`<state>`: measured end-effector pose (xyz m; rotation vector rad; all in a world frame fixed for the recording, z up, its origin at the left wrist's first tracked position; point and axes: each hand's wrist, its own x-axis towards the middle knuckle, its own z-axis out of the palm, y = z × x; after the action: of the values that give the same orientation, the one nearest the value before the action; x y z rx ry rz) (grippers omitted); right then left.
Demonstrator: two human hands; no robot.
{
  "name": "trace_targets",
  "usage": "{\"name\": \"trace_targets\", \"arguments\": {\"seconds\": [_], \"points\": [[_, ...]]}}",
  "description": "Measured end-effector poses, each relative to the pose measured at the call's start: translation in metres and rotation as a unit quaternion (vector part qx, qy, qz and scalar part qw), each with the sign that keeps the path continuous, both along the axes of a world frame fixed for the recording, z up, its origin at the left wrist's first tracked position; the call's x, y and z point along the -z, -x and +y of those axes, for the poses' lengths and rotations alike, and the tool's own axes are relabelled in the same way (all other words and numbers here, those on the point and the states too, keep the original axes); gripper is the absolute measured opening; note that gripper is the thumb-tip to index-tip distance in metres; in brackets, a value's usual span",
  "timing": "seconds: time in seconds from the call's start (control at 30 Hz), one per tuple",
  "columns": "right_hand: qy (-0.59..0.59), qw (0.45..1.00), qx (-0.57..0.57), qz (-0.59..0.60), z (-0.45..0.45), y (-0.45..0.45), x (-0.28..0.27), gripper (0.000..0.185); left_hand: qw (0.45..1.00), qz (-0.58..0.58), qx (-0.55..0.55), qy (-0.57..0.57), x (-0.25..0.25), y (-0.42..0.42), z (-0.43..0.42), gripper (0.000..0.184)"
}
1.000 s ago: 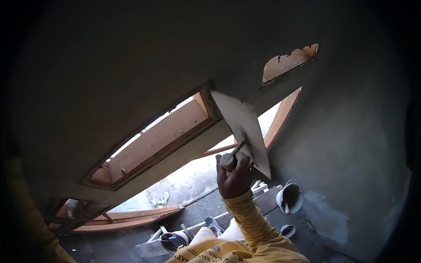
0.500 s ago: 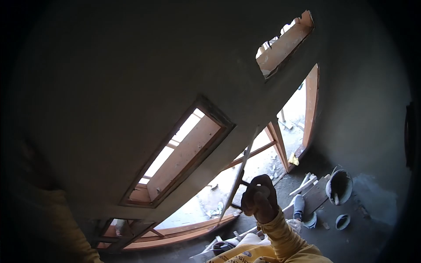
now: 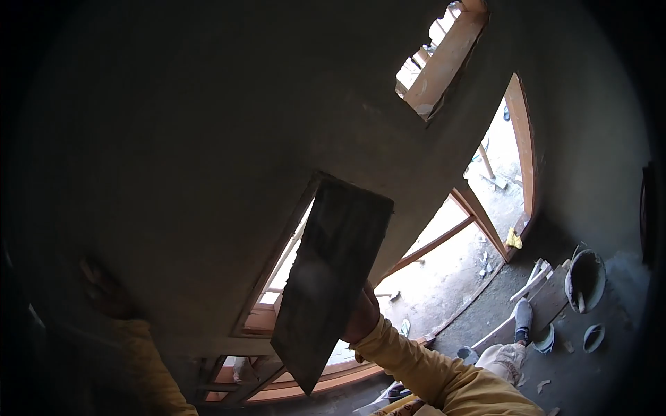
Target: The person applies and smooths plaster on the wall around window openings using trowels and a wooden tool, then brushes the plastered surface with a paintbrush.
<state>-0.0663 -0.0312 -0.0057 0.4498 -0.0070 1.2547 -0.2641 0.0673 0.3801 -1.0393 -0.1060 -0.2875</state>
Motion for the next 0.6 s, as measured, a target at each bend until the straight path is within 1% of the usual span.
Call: {"name": "trace_targets", "arguments": {"seconds": [0.03, 0.07, 0.13, 0.17, 0.23, 0.27, 0.33, 0.37, 0.4, 0.43, 0.47, 0.53, 0.57, 0.6], "points": [[0.001, 1.000, -0.008, -0.006, 0.003, 0.000, -0.002, 0.019, 0.998, -0.011, 0.011, 0.066, -0.001, 0.002, 0.002, 0.051], [0.055, 0.995, 0.026, -0.082, 0.004, -0.003, -0.006, 0.016, 0.998, -0.010, 0.010, 0.067, -0.003, 0.006, 0.003, 0.051], [0.110, 0.980, 0.057, -0.158, 0.006, -0.006, -0.009, 0.014, 0.994, -0.050, 0.005, 0.102, -0.005, 0.014, 0.005, 0.043], [0.120, 0.974, 0.080, -0.177, 0.007, -0.006, -0.009, 0.015, 0.993, -0.051, 0.004, 0.102, -0.004, 0.015, 0.005, 0.043], [0.128, 0.967, 0.102, -0.197, 0.009, -0.006, -0.011, 0.015, 0.963, -0.178, 0.037, 0.201, -0.002, 0.017, 0.003, 0.038], [0.143, 0.963, 0.116, -0.199, 0.010, -0.006, -0.013, 0.016, 0.963, -0.178, 0.036, 0.201, -0.003, 0.019, 0.005, 0.038], [0.158, 0.958, 0.129, -0.201, 0.011, -0.007, -0.012, 0.016, 0.992, -0.062, 0.010, 0.105, -0.005, 0.020, 0.007, 0.039], [0.137, 0.966, 0.108, -0.192, 0.012, -0.008, -0.009, 0.017, 0.992, -0.062, 0.009, 0.106, -0.002, 0.016, 0.005, 0.039], [0.127, 0.969, 0.097, -0.187, 0.012, -0.008, -0.007, 0.017, 0.971, -0.141, 0.059, 0.183, 0.003, 0.009, 0.003, 0.041], [0.117, 0.973, 0.086, -0.182, 0.012, -0.008, -0.006, 0.017, 0.935, -0.217, 0.108, 0.258, 0.007, 0.004, 0.001, 0.048], [0.112, 0.973, 0.083, -0.182, 0.013, -0.008, -0.006, 0.018, 0.935, -0.217, 0.108, 0.259, 0.005, 0.008, 0.002, 0.048], [0.106, 0.974, 0.080, -0.182, 0.014, -0.007, -0.007, 0.019, 0.956, -0.179, 0.074, 0.218, -0.001, 0.014, 0.005, 0.049], [0.062, 0.995, 0.030, -0.078, 0.015, -0.005, -0.009, 0.021, 0.963, -0.166, 0.063, 0.205, -0.001, 0.012, 0.004, 0.049], [0.040, 0.999, 0.005, -0.025, 0.014, -0.006, -0.012, 0.022, 0.966, -0.143, 0.068, 0.206, 0.000, 0.007, 0.001, 0.047]]}}
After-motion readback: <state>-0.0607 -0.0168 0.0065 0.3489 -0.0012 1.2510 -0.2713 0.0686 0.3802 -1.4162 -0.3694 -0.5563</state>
